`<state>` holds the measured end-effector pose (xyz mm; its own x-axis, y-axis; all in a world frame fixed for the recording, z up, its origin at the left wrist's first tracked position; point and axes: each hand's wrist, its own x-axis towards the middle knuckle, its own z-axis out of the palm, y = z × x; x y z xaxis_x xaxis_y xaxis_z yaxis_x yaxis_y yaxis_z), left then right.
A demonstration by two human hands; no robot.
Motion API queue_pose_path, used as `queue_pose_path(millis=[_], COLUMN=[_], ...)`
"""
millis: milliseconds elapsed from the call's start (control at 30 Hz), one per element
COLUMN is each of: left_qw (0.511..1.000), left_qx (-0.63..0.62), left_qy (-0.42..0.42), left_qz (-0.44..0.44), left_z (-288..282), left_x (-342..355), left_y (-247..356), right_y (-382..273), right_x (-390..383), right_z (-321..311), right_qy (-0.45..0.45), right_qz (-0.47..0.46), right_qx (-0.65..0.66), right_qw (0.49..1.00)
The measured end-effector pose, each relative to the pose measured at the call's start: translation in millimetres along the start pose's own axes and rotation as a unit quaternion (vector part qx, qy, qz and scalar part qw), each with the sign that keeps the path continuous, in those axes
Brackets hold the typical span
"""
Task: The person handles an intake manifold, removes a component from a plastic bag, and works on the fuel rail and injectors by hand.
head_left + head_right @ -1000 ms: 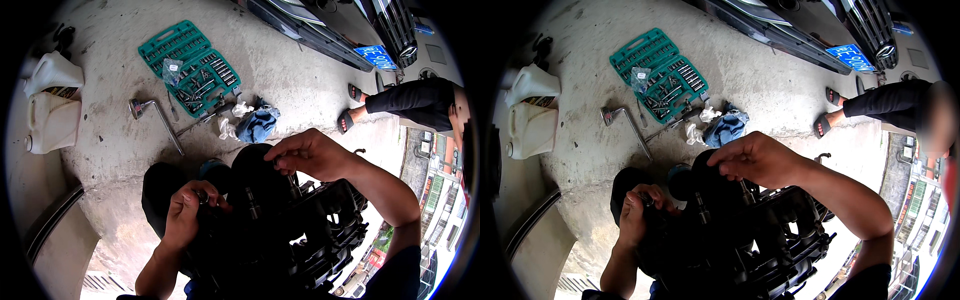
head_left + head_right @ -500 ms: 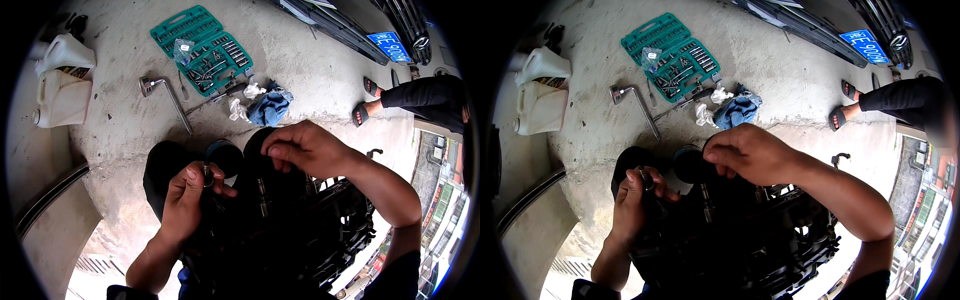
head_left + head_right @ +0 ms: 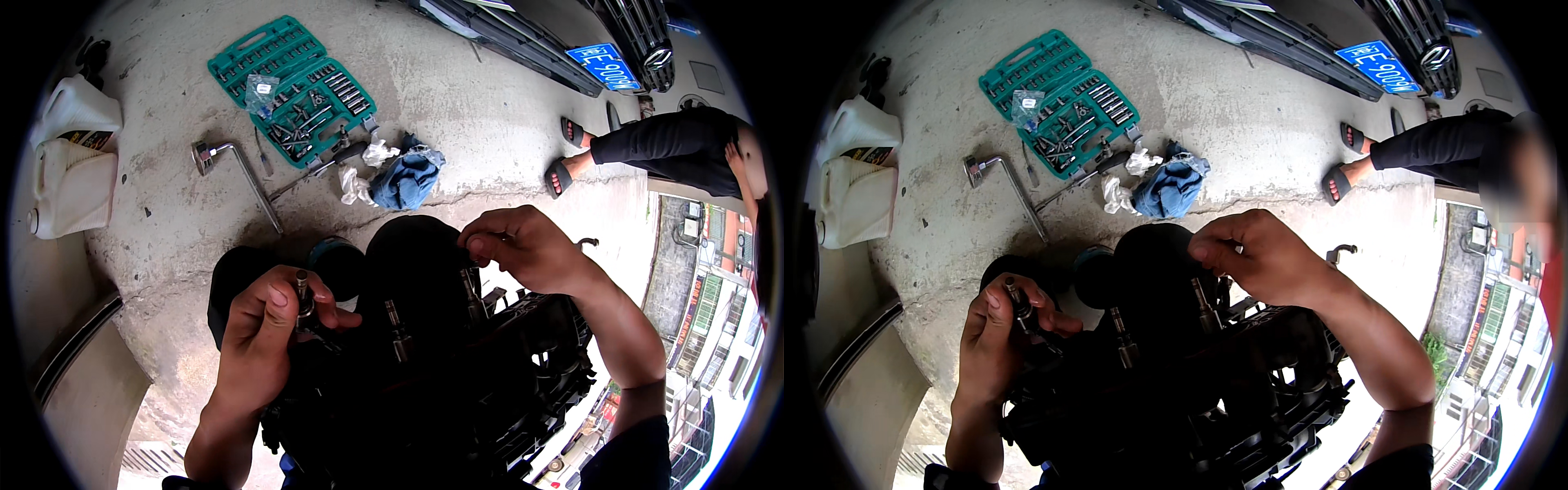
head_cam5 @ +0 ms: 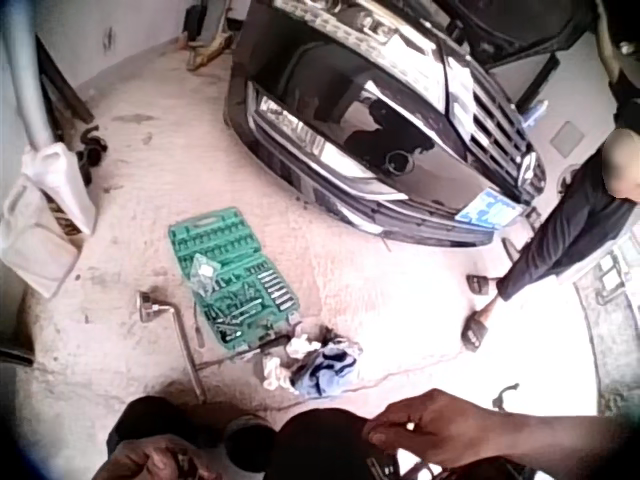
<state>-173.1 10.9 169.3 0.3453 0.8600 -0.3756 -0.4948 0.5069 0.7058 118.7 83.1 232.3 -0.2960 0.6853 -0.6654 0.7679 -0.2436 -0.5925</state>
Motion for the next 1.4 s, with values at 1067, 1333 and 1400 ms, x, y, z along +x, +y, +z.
queue_pose_path(millis=[1067, 1333, 1400], left_qw=[0.999, 0.997, 0.996], left_qx=[0.028, 0.049, 0.054], left_qy=[-0.037, -0.058, -0.065], left_qz=[-0.029, -0.018, -0.014], left_z=[17.2, 18.2, 16.4], left_x=[6.5, 2.6, 3.0], left_y=[-2.4, -5.2, -6.7], right_y=[7.1, -9.0, -8.3], right_x=[-0.9, -3.3, -1.3], right_z=[-20.1, -24.7, -25.5], right_qy=[-0.221, -0.219, -0.221], right_qz=[0.107, 0.117, 0.119], right_qx=[-0.062, -0.075, -0.08], right_qw=[0.967, 0.966, 0.965])
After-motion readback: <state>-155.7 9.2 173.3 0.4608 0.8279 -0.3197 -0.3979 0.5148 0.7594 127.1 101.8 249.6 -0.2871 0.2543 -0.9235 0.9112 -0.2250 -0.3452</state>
